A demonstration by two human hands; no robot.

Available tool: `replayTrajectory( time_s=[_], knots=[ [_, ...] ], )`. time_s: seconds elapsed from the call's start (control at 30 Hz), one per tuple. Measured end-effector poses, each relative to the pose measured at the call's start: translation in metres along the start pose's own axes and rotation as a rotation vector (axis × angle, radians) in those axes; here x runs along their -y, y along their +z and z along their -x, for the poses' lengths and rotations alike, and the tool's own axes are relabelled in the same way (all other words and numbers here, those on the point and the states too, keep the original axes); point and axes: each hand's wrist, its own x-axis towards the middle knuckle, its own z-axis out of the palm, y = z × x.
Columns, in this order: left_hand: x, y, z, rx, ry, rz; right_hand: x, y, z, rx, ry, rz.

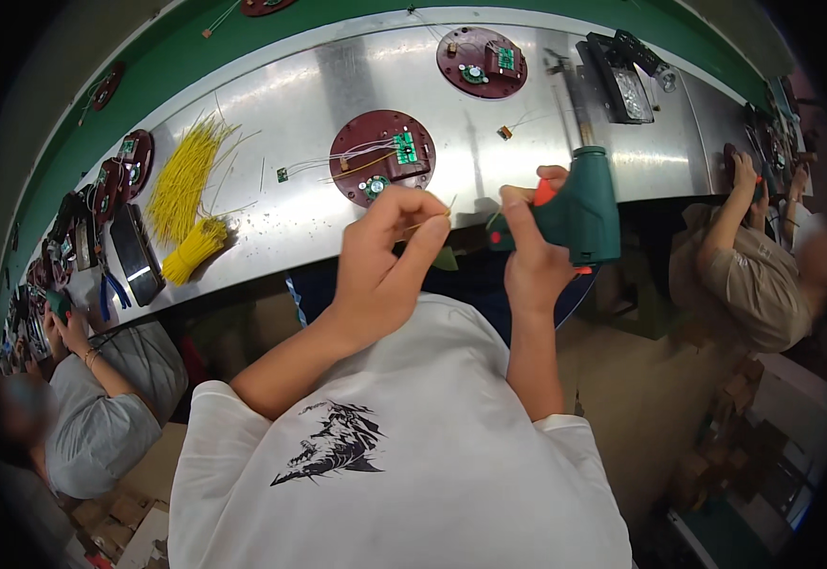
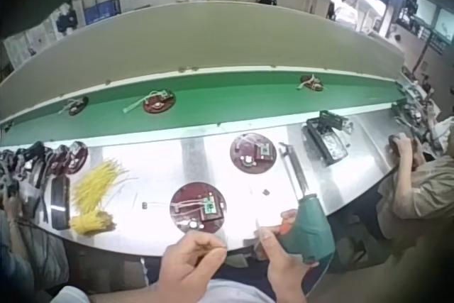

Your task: Soldering electronic components or wires onto green printed circuit boards at an assembly line.

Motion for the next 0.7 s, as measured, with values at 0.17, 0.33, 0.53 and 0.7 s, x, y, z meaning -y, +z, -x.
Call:
replayTrajectory(
  time_s=[0.17,0.33,0.53,0.7],
  knots=[
    [0.023,0.014,-0.024,0.035,0.122,0.022,0.000,0.007,0.008,0.095,0.142,-0.221],
    [0.024,0.012,-0.022,0.123,-0.118,0.212,-0.010,0.008,0.014,0.042,0.068,-0.233],
    [0.022,0.003,-0.016,0.042,-0.164,0.119,-0.011,0.013,0.015,0.099,0.114,-0.271],
    [0.008,-0.050,-0.023,-0.178,0.149,-0.584,-0.017,-0.004,0.003,0.086,0.063,-0.243]
  ],
)
